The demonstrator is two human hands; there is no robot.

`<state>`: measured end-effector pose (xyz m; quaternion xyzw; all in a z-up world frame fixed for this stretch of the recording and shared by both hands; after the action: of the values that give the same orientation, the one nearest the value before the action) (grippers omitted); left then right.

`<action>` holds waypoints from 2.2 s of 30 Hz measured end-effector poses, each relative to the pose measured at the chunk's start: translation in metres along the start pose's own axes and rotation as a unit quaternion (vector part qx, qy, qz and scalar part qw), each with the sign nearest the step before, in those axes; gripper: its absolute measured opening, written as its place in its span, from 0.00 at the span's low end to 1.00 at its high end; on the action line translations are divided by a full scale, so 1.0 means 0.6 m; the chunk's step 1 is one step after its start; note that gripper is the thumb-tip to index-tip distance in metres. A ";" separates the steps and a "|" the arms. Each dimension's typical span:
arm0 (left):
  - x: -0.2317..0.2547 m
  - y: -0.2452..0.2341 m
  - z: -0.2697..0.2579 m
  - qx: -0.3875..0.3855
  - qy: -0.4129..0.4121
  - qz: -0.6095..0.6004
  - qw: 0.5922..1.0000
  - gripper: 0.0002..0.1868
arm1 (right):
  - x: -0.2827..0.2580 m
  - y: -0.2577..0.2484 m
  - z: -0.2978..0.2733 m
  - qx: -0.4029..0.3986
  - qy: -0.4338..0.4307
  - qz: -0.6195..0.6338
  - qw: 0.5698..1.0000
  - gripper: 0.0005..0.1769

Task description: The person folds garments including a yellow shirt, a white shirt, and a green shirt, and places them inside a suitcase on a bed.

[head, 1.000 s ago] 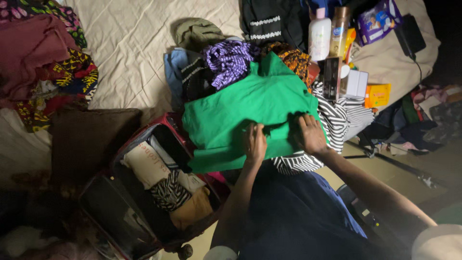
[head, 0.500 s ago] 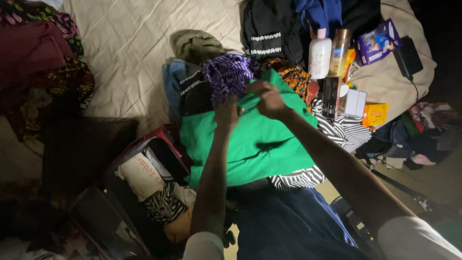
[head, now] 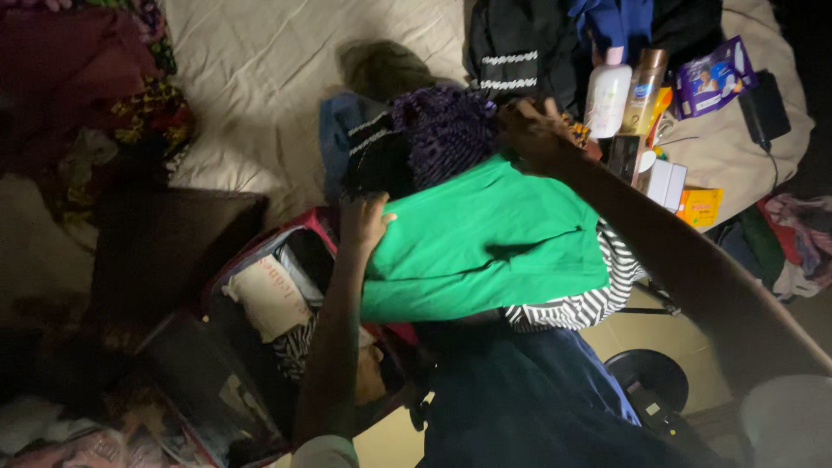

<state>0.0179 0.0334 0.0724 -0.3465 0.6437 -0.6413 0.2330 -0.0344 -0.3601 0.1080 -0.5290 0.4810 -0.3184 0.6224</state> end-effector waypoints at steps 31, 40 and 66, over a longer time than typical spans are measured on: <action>0.511 -0.019 -0.072 0.054 0.164 -0.079 0.982 0.50 | 0.013 0.168 -0.314 0.282 0.526 0.406 0.693 0.31; 0.532 0.021 -0.065 0.097 0.188 -0.053 0.976 0.15 | 0.053 0.256 -0.364 0.302 0.378 0.719 0.499 0.17; 0.508 -0.017 -0.098 0.053 0.120 -0.262 0.956 0.21 | 0.024 0.230 -0.330 0.422 0.470 0.381 0.675 0.20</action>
<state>-0.2230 -0.1537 0.1304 -0.4107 0.5188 -0.7498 -0.0047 -0.2305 -0.4098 -0.0246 0.2383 0.6847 -0.4298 0.5383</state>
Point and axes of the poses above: each hand's wrist, its own z-axis towards the middle knuckle, its own y-axis out of the palm, x = y × z, the point moved 2 cm from there along z, towards the middle knuckle, and after that the axes turned 10 degrees about z, right-handed, at the moved point
